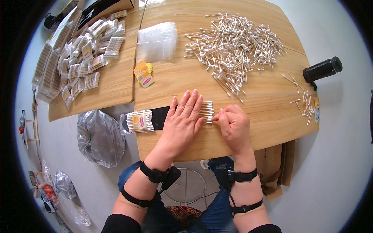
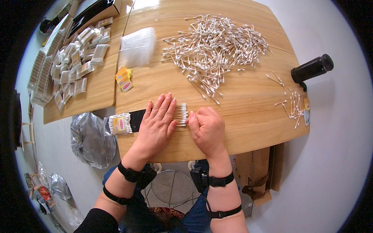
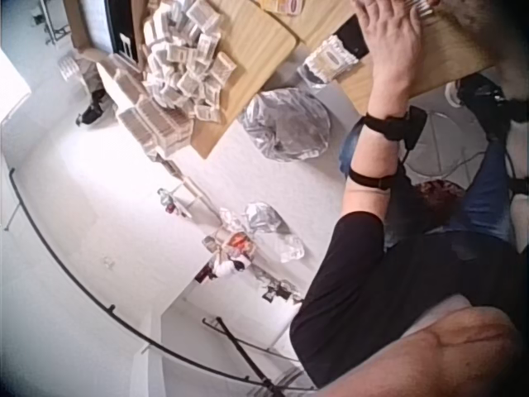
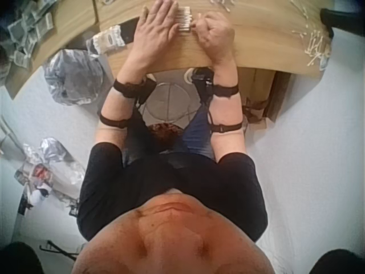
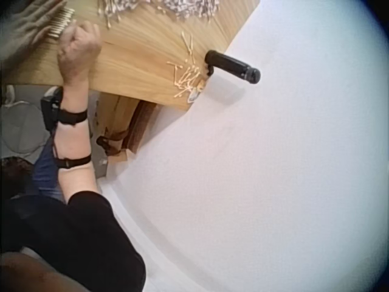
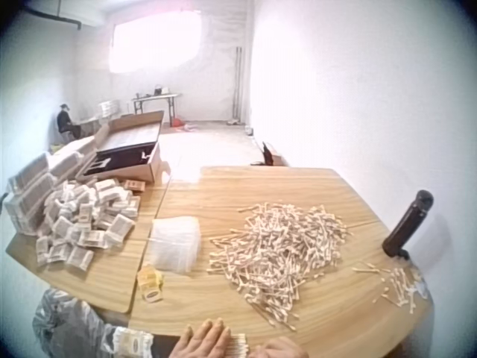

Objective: Sorting and packaging cotton swabs into individual plastic wrappers and arranging them on cardboard.

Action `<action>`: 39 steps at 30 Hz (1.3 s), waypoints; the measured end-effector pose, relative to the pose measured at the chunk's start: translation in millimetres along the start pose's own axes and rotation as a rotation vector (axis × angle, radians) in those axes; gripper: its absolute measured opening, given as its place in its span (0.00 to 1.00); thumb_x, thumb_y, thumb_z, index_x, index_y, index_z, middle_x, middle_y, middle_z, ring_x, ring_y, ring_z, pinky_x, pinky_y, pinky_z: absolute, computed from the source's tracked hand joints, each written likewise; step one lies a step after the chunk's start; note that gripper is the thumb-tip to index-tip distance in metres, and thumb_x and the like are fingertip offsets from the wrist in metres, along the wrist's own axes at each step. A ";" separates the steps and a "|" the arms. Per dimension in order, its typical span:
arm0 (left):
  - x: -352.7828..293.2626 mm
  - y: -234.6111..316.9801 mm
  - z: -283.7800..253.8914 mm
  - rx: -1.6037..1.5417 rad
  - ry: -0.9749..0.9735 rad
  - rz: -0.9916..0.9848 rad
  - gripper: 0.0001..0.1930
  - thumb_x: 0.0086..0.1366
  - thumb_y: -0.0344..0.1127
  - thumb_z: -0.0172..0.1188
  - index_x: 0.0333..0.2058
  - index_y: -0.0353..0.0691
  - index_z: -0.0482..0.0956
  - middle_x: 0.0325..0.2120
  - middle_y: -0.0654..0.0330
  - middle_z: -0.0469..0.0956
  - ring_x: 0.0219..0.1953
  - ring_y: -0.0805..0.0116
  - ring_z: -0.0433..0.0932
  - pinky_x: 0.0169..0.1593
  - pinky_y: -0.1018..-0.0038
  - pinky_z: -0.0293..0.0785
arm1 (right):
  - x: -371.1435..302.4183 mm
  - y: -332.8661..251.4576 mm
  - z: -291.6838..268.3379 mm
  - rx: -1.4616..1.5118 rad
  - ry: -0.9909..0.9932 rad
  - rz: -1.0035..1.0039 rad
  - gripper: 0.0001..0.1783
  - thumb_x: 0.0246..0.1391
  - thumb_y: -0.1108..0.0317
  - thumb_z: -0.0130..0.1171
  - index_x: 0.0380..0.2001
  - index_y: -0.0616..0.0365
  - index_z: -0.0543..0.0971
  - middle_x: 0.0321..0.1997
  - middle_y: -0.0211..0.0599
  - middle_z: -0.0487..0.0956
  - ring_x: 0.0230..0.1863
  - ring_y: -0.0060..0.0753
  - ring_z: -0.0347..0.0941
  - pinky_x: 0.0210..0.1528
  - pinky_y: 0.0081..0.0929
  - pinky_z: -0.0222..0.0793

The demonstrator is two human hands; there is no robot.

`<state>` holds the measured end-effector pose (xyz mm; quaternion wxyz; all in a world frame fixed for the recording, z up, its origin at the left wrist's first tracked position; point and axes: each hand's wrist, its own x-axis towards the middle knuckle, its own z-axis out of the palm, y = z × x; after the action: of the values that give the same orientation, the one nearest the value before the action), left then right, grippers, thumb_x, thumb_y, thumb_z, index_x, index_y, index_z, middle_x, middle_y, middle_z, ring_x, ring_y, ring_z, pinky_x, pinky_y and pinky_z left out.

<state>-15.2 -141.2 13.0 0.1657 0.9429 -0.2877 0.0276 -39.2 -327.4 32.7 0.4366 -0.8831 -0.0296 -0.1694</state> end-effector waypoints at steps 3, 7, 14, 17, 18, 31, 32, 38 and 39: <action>-0.3 -0.5 0.0 0.004 0.006 0.001 0.31 0.74 0.45 0.51 0.71 0.38 0.61 0.73 0.52 0.58 0.76 0.56 0.54 0.77 0.55 0.43 | 0.6 -0.2 -0.1 -0.022 -0.022 -0.014 0.16 0.61 0.70 0.59 0.18 0.58 0.82 0.21 0.38 0.75 0.27 0.42 0.71 0.31 0.38 0.67; -0.1 -1.2 1.2 0.010 0.003 0.003 0.32 0.74 0.45 0.51 0.71 0.38 0.61 0.73 0.53 0.58 0.76 0.56 0.54 0.77 0.55 0.43 | 1.1 -1.1 -1.4 -0.015 -0.060 -0.018 0.16 0.61 0.70 0.59 0.19 0.58 0.83 0.21 0.38 0.76 0.27 0.42 0.71 0.31 0.38 0.67; 0.1 -1.3 1.5 0.017 -0.005 -0.001 0.32 0.74 0.45 0.51 0.71 0.39 0.61 0.73 0.53 0.58 0.76 0.56 0.53 0.77 0.54 0.42 | 2.0 -1.7 2.8 -0.004 0.024 0.026 0.16 0.62 0.70 0.59 0.19 0.58 0.83 0.22 0.39 0.76 0.27 0.42 0.73 0.31 0.38 0.68; 0.1 -1.0 0.9 0.012 -0.009 -0.001 0.32 0.74 0.45 0.51 0.71 0.39 0.60 0.73 0.53 0.58 0.76 0.56 0.53 0.77 0.54 0.42 | 2.5 -1.3 0.2 -0.041 -0.009 0.008 0.16 0.62 0.70 0.58 0.20 0.59 0.84 0.22 0.40 0.76 0.27 0.43 0.73 0.31 0.38 0.68; 0.1 -0.9 0.9 0.013 -0.009 -0.001 0.32 0.74 0.45 0.51 0.71 0.39 0.60 0.73 0.53 0.58 0.76 0.56 0.53 0.77 0.54 0.42 | 2.5 -1.4 -0.2 -0.054 -0.033 0.002 0.16 0.62 0.70 0.58 0.20 0.59 0.84 0.22 0.40 0.76 0.27 0.43 0.73 0.31 0.38 0.69; -0.1 -1.7 2.9 0.006 -0.003 -0.001 0.32 0.73 0.46 0.52 0.71 0.39 0.61 0.73 0.53 0.59 0.76 0.57 0.53 0.77 0.54 0.42 | 3.3 -1.3 3.9 -0.060 0.005 0.053 0.17 0.65 0.68 0.57 0.21 0.60 0.83 0.23 0.42 0.77 0.28 0.45 0.74 0.32 0.39 0.69; 0.2 -1.7 3.2 0.007 0.002 0.000 0.32 0.73 0.46 0.52 0.71 0.39 0.61 0.73 0.53 0.59 0.76 0.57 0.53 0.77 0.54 0.42 | 3.4 -1.2 4.3 -0.031 0.022 0.068 0.17 0.65 0.68 0.57 0.21 0.59 0.83 0.24 0.42 0.77 0.28 0.45 0.74 0.33 0.40 0.69; 0.1 -1.6 3.4 0.016 0.002 0.001 0.32 0.73 0.46 0.52 0.71 0.39 0.61 0.73 0.53 0.59 0.76 0.57 0.54 0.77 0.55 0.42 | 3.3 0.8 7.8 -0.048 0.055 0.068 0.17 0.66 0.66 0.56 0.23 0.59 0.83 0.24 0.42 0.77 0.28 0.48 0.74 0.33 0.41 0.69; -0.1 -1.7 3.4 0.017 0.002 0.000 0.32 0.73 0.46 0.52 0.71 0.39 0.61 0.73 0.53 0.59 0.76 0.57 0.54 0.77 0.55 0.42 | 3.2 1.1 8.2 -0.070 0.048 0.060 0.16 0.66 0.66 0.56 0.24 0.59 0.83 0.24 0.42 0.77 0.28 0.48 0.74 0.33 0.41 0.69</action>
<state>-14.5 -140.9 9.3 0.1580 0.9442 -0.2874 0.0311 -33.7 -321.9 28.3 0.4111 -0.8939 0.0134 -0.1780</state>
